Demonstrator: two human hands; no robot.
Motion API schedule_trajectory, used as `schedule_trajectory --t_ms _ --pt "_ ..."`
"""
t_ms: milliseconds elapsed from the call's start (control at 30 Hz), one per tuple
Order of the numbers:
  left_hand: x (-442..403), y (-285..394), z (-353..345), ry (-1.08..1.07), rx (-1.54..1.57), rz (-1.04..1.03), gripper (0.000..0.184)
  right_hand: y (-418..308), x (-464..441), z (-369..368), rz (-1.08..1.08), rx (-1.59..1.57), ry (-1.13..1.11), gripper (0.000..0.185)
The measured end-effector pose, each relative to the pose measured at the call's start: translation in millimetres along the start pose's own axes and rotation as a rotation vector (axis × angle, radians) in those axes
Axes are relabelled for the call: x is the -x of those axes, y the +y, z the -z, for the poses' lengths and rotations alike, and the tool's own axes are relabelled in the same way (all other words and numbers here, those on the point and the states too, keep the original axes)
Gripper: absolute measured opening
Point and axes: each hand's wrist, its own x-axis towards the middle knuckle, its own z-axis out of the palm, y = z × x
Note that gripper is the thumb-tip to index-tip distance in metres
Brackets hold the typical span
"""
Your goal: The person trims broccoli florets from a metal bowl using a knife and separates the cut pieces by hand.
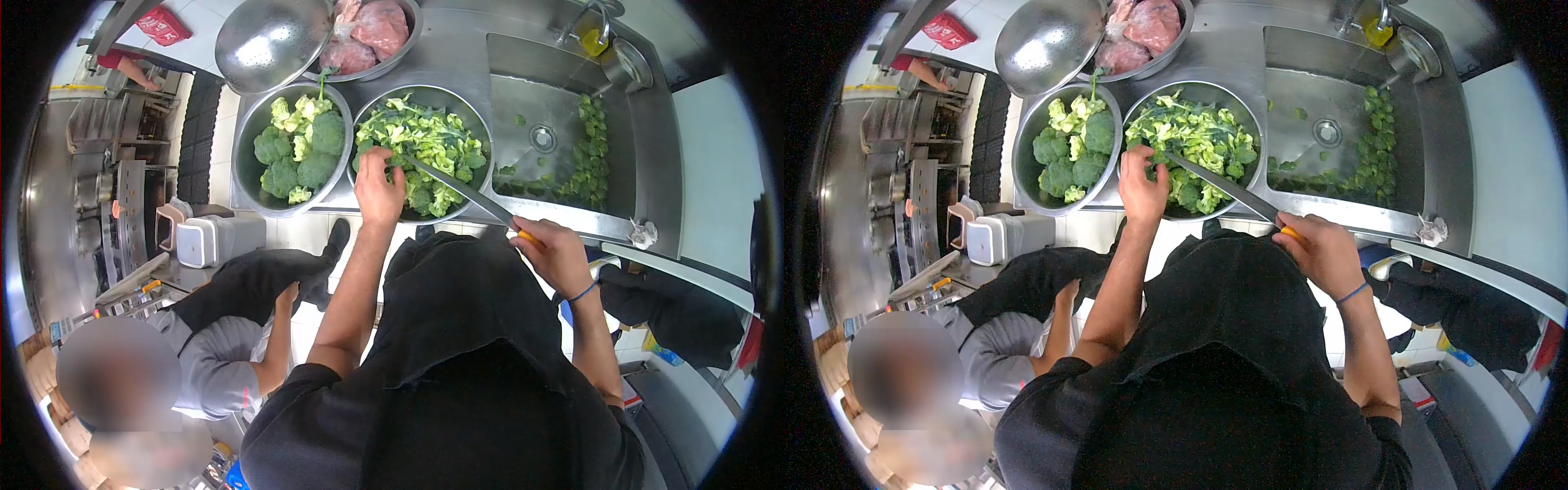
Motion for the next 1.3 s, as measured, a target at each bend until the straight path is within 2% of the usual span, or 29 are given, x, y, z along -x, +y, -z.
schedule_trajectory --t_ms 200,600,800,1100,1300 --pt "-2 1 3 -0.035 0.017 0.049 0.036 -4 -6 -3 0.03 0.058 0.009 0.037" --pt "0 -1 -7 -0.049 0.206 0.079 0.037 2 -5 -11 -0.016 0.168 -0.007 0.038" --pt "-3 3 -11 -0.046 0.316 0.293 0.048 -1 -1 -11 -0.03 0.2 -0.002 0.039" --pt "-8 6 -9 -0.139 0.324 0.331 0.053 5 1 -15 -0.023 0.189 0.025 0.039" --pt "-10 3 -3 -0.204 0.202 0.213 0.046 6 -6 -13 -0.053 0.186 -0.033 0.034"
